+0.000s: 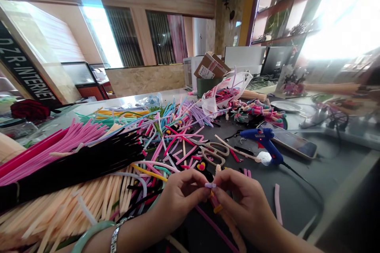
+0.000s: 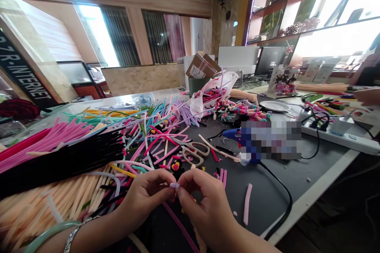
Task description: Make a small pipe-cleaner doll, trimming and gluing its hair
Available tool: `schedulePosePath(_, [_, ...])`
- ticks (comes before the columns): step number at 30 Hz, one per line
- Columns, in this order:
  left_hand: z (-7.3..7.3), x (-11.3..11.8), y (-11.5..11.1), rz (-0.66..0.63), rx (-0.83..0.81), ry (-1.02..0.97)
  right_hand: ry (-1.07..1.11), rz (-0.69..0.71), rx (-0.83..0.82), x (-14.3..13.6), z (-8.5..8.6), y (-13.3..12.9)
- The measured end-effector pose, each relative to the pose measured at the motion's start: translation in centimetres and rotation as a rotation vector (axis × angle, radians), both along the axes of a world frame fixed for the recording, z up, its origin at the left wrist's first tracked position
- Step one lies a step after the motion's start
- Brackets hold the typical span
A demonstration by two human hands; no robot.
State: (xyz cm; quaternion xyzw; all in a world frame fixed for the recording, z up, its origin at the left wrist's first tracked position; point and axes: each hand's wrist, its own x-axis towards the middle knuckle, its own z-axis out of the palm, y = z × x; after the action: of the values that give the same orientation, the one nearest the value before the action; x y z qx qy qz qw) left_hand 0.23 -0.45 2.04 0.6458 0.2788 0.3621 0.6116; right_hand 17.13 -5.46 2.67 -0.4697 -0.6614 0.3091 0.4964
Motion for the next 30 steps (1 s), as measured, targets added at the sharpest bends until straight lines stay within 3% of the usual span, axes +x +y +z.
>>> schedulePosePath(5, [-0.1, -0.1, 0.0, 0.006, 0.046, 0.036, -0.014, 0.016, 0.001, -0.2, 0.0, 0.0])
schedulePosePath(11, [-0.4, -0.3, 0.0, 0.041, 0.217, 0.118, -0.153, -0.041, 0.074, -0.2, -0.1, 0.0])
schedulePosePath(20, [-0.1, -0.4, -0.1, 0.018, 0.167, 0.090, -0.164, -0.022, 0.118, -0.3, -0.2, -0.1])
schedulePosePath(23, [0.0, -0.3, 0.0, 0.072, 0.166, 0.104, -0.213, -0.033, 0.153, 0.2, -0.1, 0.1])
schedulePosePath(26, [0.3, -0.2, 0.1, 0.151, 0.129, 0.095, -0.341, -0.107, 0.154, 1.6, 0.7, 1.2])
schedulePosePath(30, [0.5, 0.1, 0.3, 0.189, 0.071, 0.040, -0.759, -0.188, 0.090, 4.0, 2.2, 4.2])
